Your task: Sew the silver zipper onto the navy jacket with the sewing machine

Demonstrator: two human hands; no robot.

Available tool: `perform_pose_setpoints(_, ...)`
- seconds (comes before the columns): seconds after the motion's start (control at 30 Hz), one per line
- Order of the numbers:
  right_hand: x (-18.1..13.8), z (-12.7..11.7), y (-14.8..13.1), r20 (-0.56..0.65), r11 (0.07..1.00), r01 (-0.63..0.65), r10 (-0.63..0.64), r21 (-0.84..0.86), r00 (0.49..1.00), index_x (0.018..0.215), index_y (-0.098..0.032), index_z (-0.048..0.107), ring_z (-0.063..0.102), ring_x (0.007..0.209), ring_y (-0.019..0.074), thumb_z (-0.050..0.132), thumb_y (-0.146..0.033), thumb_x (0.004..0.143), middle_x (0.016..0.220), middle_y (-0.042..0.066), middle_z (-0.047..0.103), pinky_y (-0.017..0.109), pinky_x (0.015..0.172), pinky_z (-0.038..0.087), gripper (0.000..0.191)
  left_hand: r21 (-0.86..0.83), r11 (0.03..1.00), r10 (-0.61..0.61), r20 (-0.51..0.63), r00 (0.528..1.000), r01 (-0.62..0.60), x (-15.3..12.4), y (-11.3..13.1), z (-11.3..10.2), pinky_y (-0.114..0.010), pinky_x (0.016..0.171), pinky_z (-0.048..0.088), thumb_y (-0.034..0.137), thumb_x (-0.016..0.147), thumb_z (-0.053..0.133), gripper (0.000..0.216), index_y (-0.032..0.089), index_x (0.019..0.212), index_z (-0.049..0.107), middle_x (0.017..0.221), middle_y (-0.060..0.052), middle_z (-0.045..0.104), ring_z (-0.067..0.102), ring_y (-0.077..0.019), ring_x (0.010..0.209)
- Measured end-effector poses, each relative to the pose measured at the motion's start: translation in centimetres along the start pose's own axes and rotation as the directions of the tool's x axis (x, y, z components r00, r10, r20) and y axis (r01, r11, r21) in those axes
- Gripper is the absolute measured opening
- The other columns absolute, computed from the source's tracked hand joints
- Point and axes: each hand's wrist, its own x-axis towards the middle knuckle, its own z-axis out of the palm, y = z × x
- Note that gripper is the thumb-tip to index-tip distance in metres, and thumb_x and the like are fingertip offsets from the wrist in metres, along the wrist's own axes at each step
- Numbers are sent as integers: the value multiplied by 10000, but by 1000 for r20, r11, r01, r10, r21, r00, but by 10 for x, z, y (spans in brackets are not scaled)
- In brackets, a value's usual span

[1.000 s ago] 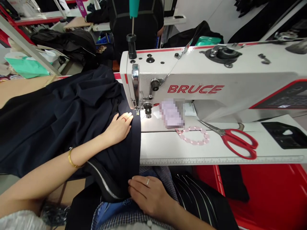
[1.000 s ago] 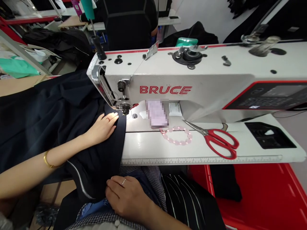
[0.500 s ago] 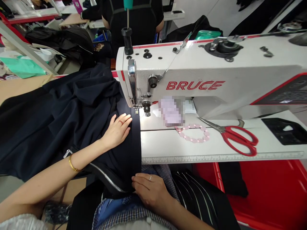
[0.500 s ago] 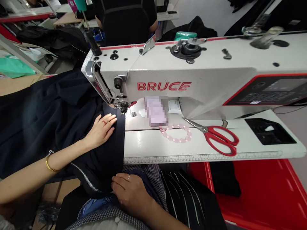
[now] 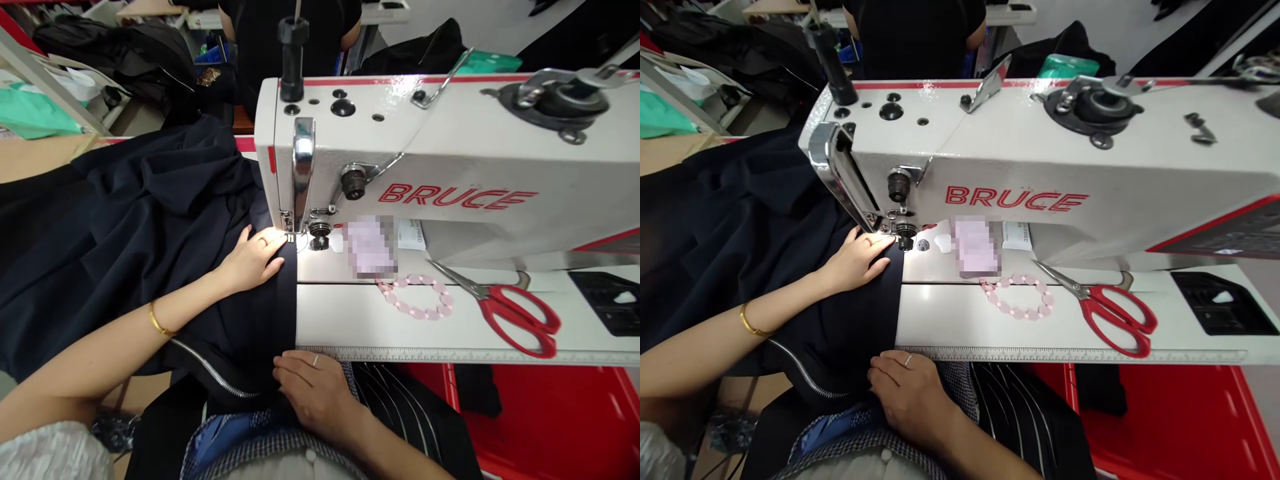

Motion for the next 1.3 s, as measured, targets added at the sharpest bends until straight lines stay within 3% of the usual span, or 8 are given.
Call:
perform_pose_setpoints(0.23,13,-1,13,-1,999,22,-22,-31,1000,901,-140,626,619,867,121,445,-154,864,943,29,682,231,850,497,185,67,997,25,5,1000,-25,26,-24,-5,-523,982,293,320,872,391,317,127,1023,591,1076,-143,606,475,-290,1124)
perform_pose_setpoints(0.33,14,-1,13,-14,999,19,-19,-43,1000,894,-134,628,619,872,117,446,-144,864,942,23,682,224,865,488,185,93,995,25,15,1000,-26,25,-18,-11,-543,980,278,293,869,396,292,117,964,609,1056,-151,611,476,-301,1117)
perform_pose_setpoints(0.47,13,0,14,-11,999,22,-22,-46,1000,897,-129,631,620,879,116,427,-143,875,946,24,682,219,878,481,206,89,995,42,7,999,-42,-2,17,-17,-536,985,276,278,877,374,319,132,1096,554,1157,-134,573,474,-264,1118)
perform_pose_setpoints(0.6,13,-1,16,7,998,40,-40,-47,999,906,-132,631,619,893,120,418,-143,878,957,25,681,223,885,478,215,83,997,1,53,999,-6,-32,41,-11,-556,980,281,320,874,379,454,108,1274,408,1354,-138,405,358,-282,1229)
perform_pose_setpoints(0.83,23,-3,15,26,998,25,-23,-60,999,892,-139,631,627,868,114,415,-141,875,928,29,687,219,854,488,216,54,998,-45,60,997,41,-25,22,-2,-652,967,207,356,879,351,503,120,1322,334,1396,-125,344,265,-294,1277)
perform_pose_setpoints(1.07,43,-7,35,38,995,4,0,-95,999,914,-143,626,628,888,137,448,-140,855,945,30,686,250,816,502,188,58,997,-56,44,997,53,2,-2,-4,-661,965,187,368,873,386,468,139,1281,403,1307,-161,450,304,-316,1247)
perform_pose_setpoints(1.17,48,-9,41,45,994,19,-14,-108,999,912,-139,625,632,879,145,458,-144,851,940,33,688,259,807,505,178,81,995,-53,40,998,50,4,1,-11,-634,970,215,351,869,408,427,134,1234,457,1263,-168,488,351,-317,1212)
perform_pose_setpoints(1.3,49,-10,42,47,994,31,-26,-105,999,908,-142,623,630,883,132,457,-141,853,929,30,690,242,818,494,175,45,999,4,56,998,-6,-13,20,-16,-569,989,261,327,864,413,420,133,1235,445,1305,-145,454,381,-282,1198)
